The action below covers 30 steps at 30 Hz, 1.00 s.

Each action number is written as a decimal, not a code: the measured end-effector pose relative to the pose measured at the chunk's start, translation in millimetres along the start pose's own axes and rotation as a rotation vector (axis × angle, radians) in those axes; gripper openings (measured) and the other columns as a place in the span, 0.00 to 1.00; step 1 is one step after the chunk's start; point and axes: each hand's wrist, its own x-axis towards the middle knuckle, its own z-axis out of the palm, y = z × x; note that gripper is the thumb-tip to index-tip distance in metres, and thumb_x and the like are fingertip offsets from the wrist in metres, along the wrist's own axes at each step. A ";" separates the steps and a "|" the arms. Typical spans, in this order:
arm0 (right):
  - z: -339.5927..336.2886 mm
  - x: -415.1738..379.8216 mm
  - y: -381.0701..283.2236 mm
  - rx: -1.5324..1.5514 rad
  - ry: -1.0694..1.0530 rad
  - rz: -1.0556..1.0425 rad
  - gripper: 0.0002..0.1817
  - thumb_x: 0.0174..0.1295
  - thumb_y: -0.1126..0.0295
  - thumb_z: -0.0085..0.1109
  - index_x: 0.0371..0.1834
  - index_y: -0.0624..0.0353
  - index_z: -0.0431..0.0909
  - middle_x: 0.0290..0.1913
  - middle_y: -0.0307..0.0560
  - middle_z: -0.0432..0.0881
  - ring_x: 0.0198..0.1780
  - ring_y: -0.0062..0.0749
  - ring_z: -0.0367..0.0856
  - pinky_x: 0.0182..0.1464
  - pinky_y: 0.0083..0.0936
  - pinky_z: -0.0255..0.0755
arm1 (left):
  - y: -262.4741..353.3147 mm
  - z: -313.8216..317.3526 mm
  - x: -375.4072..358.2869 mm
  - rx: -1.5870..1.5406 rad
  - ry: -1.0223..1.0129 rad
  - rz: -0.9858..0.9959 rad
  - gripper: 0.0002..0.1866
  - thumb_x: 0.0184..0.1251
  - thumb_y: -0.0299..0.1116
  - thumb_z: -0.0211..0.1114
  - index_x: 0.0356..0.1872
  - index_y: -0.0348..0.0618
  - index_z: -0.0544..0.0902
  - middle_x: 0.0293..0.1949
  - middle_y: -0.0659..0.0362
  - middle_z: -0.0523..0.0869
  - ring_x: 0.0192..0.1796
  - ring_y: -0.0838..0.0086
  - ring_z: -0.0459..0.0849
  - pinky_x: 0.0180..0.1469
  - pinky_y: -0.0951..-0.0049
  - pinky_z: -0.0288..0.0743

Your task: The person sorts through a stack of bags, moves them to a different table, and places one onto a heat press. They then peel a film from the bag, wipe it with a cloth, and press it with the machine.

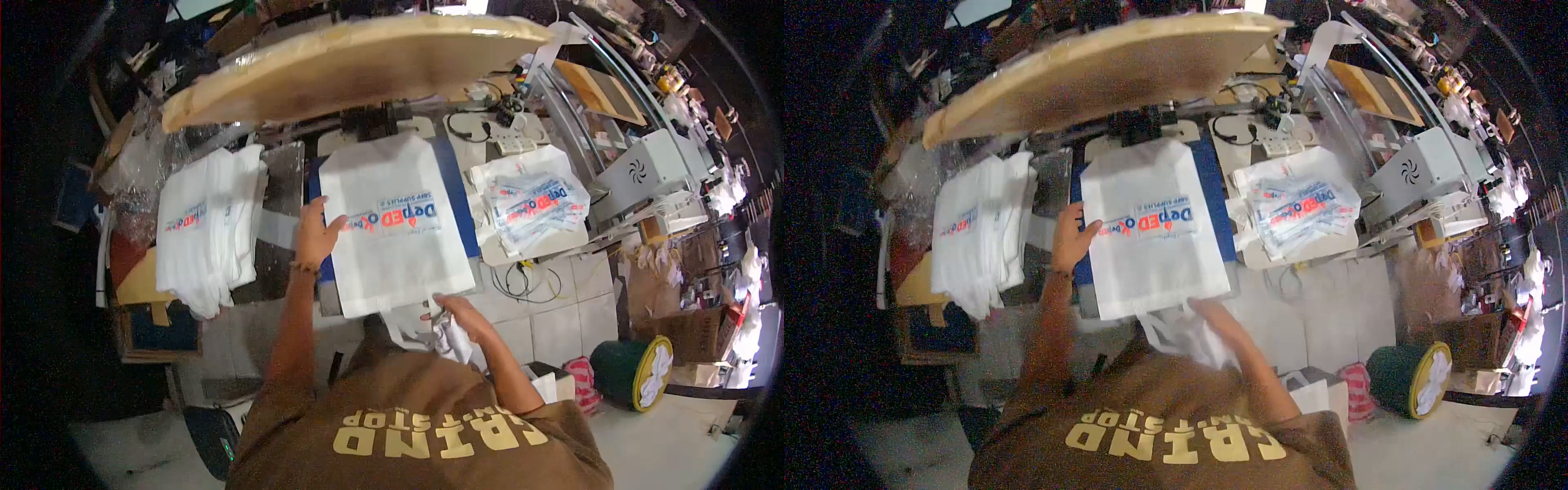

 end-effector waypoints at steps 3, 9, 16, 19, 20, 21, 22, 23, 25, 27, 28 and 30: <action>1.7 15.5 21.9 -0.023 -0.034 0.021 0.24 0.78 0.56 0.47 0.61 0.69 0.74 0.47 0.61 0.88 0.28 0.31 0.85 0.29 0.27 0.81 | 137.0 -91.8 16.9 -0.236 -0.485 0.424 0.25 0.62 0.33 0.75 0.60 0.37 0.81 0.44 0.52 0.88 0.49 0.64 0.88 0.52 0.65 0.81; -7.0 53.2 76.8 -0.297 -0.103 -0.115 0.26 0.80 0.55 0.43 0.63 0.68 0.77 0.48 0.55 0.89 0.35 0.27 0.84 0.38 0.24 0.78 | 348.6 -229.4 129.6 0.094 0.353 1.099 0.14 0.67 0.38 0.72 0.45 0.39 0.88 0.41 0.54 0.91 0.43 0.71 0.88 0.51 0.70 0.79; -19.3 73.0 98.0 -0.230 0.002 -0.187 0.27 0.79 0.53 0.46 0.57 0.69 0.80 0.48 0.50 0.90 0.38 0.24 0.82 0.43 0.23 0.77 | 389.0 -330.7 388.4 0.741 0.843 0.900 0.43 0.54 0.51 0.79 0.67 0.37 0.73 0.70 0.42 0.73 0.70 0.48 0.73 0.72 0.55 0.68; -15.7 74.8 104.4 -0.238 0.039 -0.236 0.27 0.79 0.53 0.46 0.56 0.70 0.81 0.48 0.49 0.90 0.40 0.25 0.82 0.47 0.25 0.76 | 407.5 -334.3 381.8 0.401 0.522 0.852 0.51 0.48 0.59 0.80 0.68 0.36 0.71 0.67 0.43 0.77 0.68 0.51 0.76 0.71 0.55 0.70; -11.9 68.7 95.2 -0.225 0.051 -0.236 0.27 0.79 0.53 0.46 0.56 0.70 0.81 0.48 0.49 0.90 0.40 0.25 0.82 0.47 0.25 0.76 | 412.4 -333.0 369.5 0.382 0.512 0.766 0.53 0.45 0.62 0.81 0.68 0.37 0.71 0.62 0.43 0.82 0.65 0.53 0.80 0.68 0.57 0.74; -4.5 51.8 72.2 -0.160 0.018 -0.169 0.27 0.79 0.53 0.46 0.56 0.70 0.81 0.48 0.49 0.90 0.42 0.25 0.81 0.49 0.25 0.75 | 415.1 -335.7 361.6 0.413 0.553 0.749 0.53 0.46 0.64 0.79 0.70 0.41 0.71 0.60 0.43 0.83 0.63 0.54 0.82 0.67 0.60 0.75; 1.7 38.9 55.7 -0.096 -0.020 -0.096 0.27 0.79 0.53 0.46 0.56 0.70 0.81 0.48 0.49 0.90 0.43 0.25 0.81 0.50 0.25 0.74 | 414.6 -345.9 373.2 0.341 0.471 0.571 0.57 0.46 0.75 0.72 0.72 0.46 0.70 0.71 0.44 0.73 0.70 0.54 0.74 0.71 0.57 0.71; 6.5 34.5 51.9 -0.102 0.010 -0.112 0.27 0.79 0.53 0.45 0.55 0.71 0.81 0.48 0.50 0.90 0.43 0.26 0.81 0.51 0.26 0.74 | 415.2 -351.3 379.5 0.291 0.515 0.775 0.41 0.54 0.60 0.73 0.59 0.36 0.75 0.56 0.41 0.80 0.55 0.50 0.79 0.58 0.53 0.74; -8.3 46.6 78.4 -0.304 0.088 -0.257 0.28 0.79 0.51 0.47 0.54 0.70 0.82 0.48 0.48 0.90 0.45 0.28 0.82 0.53 0.28 0.74 | 382.0 -354.0 377.9 0.085 0.738 1.164 0.23 0.62 0.43 0.72 0.42 0.28 0.81 0.38 0.40 0.88 0.37 0.47 0.84 0.44 0.50 0.77; -2.1 16.3 43.4 -0.359 0.110 -0.251 0.27 0.78 0.51 0.50 0.53 0.70 0.83 0.47 0.49 0.90 0.45 0.30 0.83 0.53 0.29 0.75 | 394.2 -316.4 212.2 -0.010 0.764 1.077 0.22 0.65 0.42 0.71 0.46 0.28 0.82 0.46 0.40 0.87 0.42 0.51 0.86 0.47 0.50 0.78; 6.1 -7.5 21.7 -0.411 0.134 -0.249 0.27 0.77 0.51 0.52 0.51 0.69 0.84 0.46 0.50 0.90 0.45 0.32 0.84 0.53 0.30 0.75 | 370.4 -334.4 216.2 0.144 0.740 1.434 0.22 0.67 0.44 0.72 0.47 0.31 0.83 0.47 0.41 0.87 0.45 0.52 0.85 0.53 0.54 0.78; -7.1 -57.5 -13.5 -0.734 0.081 -0.244 0.25 0.75 0.51 0.55 0.50 0.68 0.85 0.44 0.50 0.90 0.45 0.34 0.85 0.52 0.30 0.76 | 323.5 -292.2 92.9 0.003 0.758 0.902 0.18 0.73 0.43 0.67 0.49 0.37 0.87 0.43 0.56 0.90 0.45 0.72 0.86 0.53 0.68 0.79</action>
